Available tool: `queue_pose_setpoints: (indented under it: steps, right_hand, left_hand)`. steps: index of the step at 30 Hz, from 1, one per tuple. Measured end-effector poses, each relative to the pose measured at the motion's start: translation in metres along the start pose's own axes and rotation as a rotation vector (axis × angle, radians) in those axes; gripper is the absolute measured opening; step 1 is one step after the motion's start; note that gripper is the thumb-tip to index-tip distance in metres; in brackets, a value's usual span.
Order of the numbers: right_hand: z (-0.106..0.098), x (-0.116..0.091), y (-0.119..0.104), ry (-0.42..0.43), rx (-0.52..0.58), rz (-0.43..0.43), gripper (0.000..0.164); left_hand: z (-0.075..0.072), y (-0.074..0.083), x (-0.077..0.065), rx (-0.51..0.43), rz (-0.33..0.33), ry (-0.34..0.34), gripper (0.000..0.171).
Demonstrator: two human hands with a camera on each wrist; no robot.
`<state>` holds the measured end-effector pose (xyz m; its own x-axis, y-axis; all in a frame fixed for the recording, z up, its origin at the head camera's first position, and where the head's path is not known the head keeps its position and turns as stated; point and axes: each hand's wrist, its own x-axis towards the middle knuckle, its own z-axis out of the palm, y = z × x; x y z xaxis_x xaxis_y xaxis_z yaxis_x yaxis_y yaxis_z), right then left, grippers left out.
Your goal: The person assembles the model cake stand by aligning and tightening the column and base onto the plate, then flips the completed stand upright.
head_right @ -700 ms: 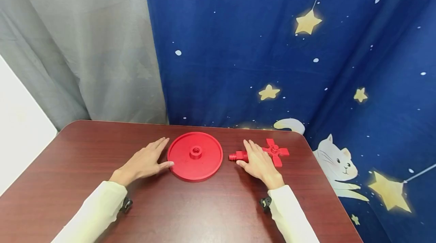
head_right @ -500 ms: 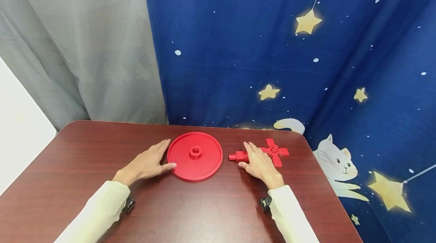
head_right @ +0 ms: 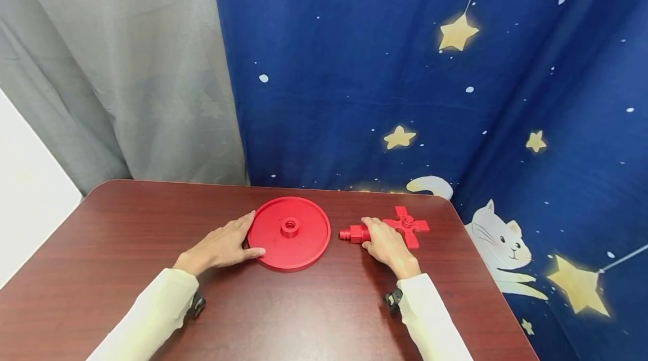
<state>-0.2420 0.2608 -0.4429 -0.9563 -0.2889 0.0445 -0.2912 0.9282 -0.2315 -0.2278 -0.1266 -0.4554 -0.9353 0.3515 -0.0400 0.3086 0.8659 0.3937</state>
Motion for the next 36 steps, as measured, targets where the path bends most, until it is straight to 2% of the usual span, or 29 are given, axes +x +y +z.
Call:
queue_pose_setpoints:
  steps: [7,19,28,32,36]
  right_hand:
    - [0.000,0.002,0.002,-0.004,0.021,0.000,0.059]
    - [0.003,0.007,0.002,0.059,0.060,-0.059,0.052]
    - [0.001,0.019,-0.019,0.143,0.207,-0.078,0.054]
    - [-0.002,0.026,-0.034,0.152,0.270,-0.084,0.056]
    - [-0.005,0.032,-0.047,0.149,0.282,-0.103,0.057]
  left_hand:
    - [-0.001,0.003,0.000,0.022,-0.032,-0.044,0.102]
    - [-0.001,0.007,0.004,0.069,-0.052,-0.093,0.101]
    - [-0.001,0.005,0.004,0.075,-0.052,-0.088,0.100]
    - [-0.001,0.006,0.005,0.068,-0.052,-0.088,0.099]
    - [0.000,0.006,0.005,0.065,-0.053,-0.091,0.099]
